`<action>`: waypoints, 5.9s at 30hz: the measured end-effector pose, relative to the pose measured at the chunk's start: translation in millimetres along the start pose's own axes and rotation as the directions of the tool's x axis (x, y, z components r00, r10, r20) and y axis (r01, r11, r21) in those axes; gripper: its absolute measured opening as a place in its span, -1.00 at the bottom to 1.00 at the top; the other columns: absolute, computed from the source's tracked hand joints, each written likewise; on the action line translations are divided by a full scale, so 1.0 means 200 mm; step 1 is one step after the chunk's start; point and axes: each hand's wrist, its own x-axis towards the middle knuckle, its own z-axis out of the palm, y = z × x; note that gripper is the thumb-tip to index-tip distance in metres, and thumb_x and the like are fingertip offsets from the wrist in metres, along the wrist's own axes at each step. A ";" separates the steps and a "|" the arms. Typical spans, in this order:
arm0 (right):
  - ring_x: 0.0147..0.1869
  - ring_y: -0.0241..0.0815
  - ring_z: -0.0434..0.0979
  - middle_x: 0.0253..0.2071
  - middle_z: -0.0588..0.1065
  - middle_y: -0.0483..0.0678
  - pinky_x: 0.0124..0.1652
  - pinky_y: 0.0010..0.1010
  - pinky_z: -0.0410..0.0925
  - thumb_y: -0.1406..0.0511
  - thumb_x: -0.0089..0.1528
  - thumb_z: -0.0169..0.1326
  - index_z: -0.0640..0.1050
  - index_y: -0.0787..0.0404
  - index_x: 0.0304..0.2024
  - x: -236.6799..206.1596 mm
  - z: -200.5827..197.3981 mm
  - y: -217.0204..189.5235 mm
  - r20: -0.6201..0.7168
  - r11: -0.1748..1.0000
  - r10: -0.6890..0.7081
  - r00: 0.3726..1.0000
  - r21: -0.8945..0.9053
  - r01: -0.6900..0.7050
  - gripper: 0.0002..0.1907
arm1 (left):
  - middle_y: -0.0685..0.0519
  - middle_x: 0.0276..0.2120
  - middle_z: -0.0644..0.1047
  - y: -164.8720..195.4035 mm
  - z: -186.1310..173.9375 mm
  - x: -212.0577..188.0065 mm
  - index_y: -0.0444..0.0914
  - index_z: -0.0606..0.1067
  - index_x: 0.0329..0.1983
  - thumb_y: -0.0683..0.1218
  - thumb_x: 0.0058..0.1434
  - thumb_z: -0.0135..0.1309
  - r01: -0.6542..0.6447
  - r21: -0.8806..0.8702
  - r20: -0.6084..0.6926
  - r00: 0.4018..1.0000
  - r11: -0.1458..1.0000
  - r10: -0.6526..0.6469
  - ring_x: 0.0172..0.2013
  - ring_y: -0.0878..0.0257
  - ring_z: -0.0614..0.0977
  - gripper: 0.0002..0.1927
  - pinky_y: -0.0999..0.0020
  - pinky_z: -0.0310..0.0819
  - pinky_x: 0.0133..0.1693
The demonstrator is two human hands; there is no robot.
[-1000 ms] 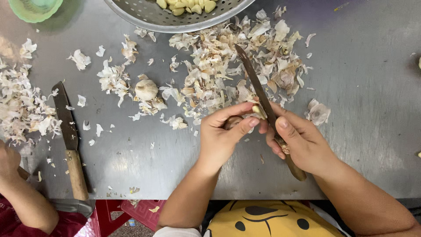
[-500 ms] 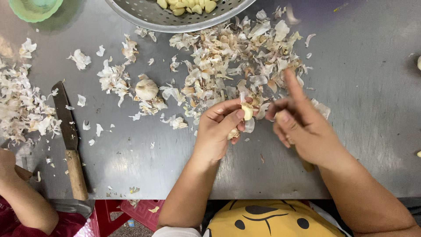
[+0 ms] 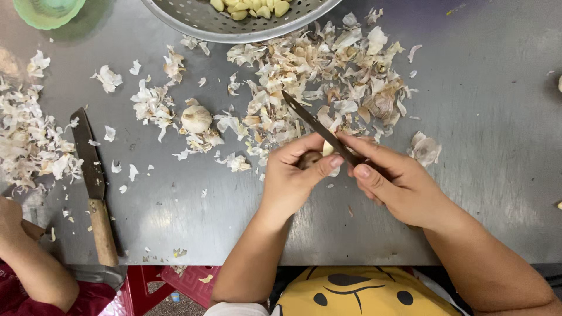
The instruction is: The person peels garlic cloves one at a time at a stainless steel table, using a small knife to trim and remove the papery skins from each clove by hand, and drops the peeled cloves into a metal colander filled with other peeled cloves while discarding skins onto the table.
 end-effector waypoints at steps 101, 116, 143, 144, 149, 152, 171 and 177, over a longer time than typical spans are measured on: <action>-0.40 -0.40 0.29 -0.23 0.41 -0.10 -0.41 -0.56 0.29 0.17 0.44 -0.15 0.18 0.19 0.53 -0.01 0.02 -0.01 0.065 0.996 -0.071 0.995 -0.044 0.074 -0.38 | 0.15 -0.14 0.43 0.11 0.11 -0.05 -0.26 0.41 0.41 -0.30 0.34 0.02 -0.072 0.279 0.021 0.997 0.958 0.069 -0.31 0.47 0.42 -0.46 0.62 0.30 -0.29; -0.41 -0.42 0.31 -0.20 0.43 -0.11 -0.46 -0.59 0.30 0.18 0.43 -0.16 0.09 0.21 0.55 -0.01 0.00 -0.03 0.129 0.992 -0.094 0.987 0.098 0.082 -0.34 | 0.08 -0.19 0.62 0.05 0.05 -0.02 -0.18 0.63 0.02 -0.15 0.20 0.33 -0.210 0.529 -0.050 0.960 0.823 0.277 -0.31 0.41 0.63 -0.69 0.56 0.55 -0.31; -0.41 -0.37 0.35 -0.14 0.45 -0.03 -0.46 -0.59 0.29 0.16 0.44 -0.19 0.13 0.27 0.53 -0.03 -0.01 -0.04 0.139 0.959 -0.103 0.985 0.277 0.061 -0.36 | 0.06 -0.15 0.60 0.04 -0.03 -0.03 -0.35 0.60 0.04 -0.23 0.31 0.24 -0.125 0.034 0.159 0.980 0.992 0.118 -0.18 0.35 0.60 -0.76 0.51 0.49 -0.15; -0.41 -0.36 0.36 -0.12 0.45 -0.01 -0.48 -0.60 0.27 0.16 0.44 -0.23 0.13 0.28 0.52 -0.02 -0.03 -0.04 0.153 0.920 -0.073 0.986 0.392 0.008 -0.36 | 0.07 -0.13 0.60 0.03 -0.03 -0.03 -0.35 0.60 0.06 -0.24 0.31 0.24 -0.048 -0.030 0.145 0.988 0.998 0.052 -0.18 0.36 0.59 -0.73 0.51 0.47 -0.15; -0.43 -0.40 0.32 -0.11 0.44 -0.02 -0.45 -0.61 0.29 0.16 0.45 -0.21 -0.04 0.19 0.57 -0.01 -0.02 -0.04 -0.046 0.986 -0.122 0.991 0.105 0.126 -0.31 | 0.06 -0.20 0.62 0.00 -0.06 -0.02 -0.30 0.54 0.07 -0.28 0.26 0.30 0.002 -0.175 0.137 0.990 0.984 0.022 -0.21 0.38 0.61 -0.67 0.52 0.50 -0.15; -0.42 -0.39 0.32 -0.08 0.45 0.00 -0.44 -0.58 0.29 0.18 0.46 -0.17 0.12 0.22 0.53 -0.01 0.00 -0.02 -0.044 0.990 -0.143 0.989 -0.023 0.142 -0.38 | 0.01 -0.20 0.65 -0.02 -0.07 -0.02 -0.34 0.56 -0.02 -0.29 0.24 0.29 0.073 -0.199 0.089 0.994 0.977 -0.056 -0.24 0.36 0.64 -0.75 0.57 0.43 -0.30; -0.46 -0.40 0.28 -0.23 0.39 -0.09 -0.49 -0.58 0.25 0.13 0.42 -0.14 0.26 0.23 0.49 -0.03 0.00 -0.05 0.152 0.990 0.007 0.988 0.135 -0.028 -0.38 | 0.05 -0.16 0.66 0.07 0.01 -0.06 -0.25 0.56 -0.15 -0.25 0.17 0.39 -0.516 0.571 0.116 0.821 0.639 0.559 -0.24 0.31 0.69 -0.75 0.48 0.57 -0.24; -0.48 -0.37 0.35 -0.29 0.43 -0.02 -0.53 -0.57 0.26 0.11 0.56 -0.25 0.40 0.43 0.34 -0.03 -0.07 0.04 0.061 0.970 0.016 0.998 0.242 -0.031 -0.45 | -0.06 -0.07 0.65 0.06 0.01 -0.07 -0.33 0.54 -0.08 -0.29 0.28 0.26 -0.356 -0.021 0.021 0.934 0.934 0.357 0.05 0.16 0.71 -0.81 0.28 0.66 0.12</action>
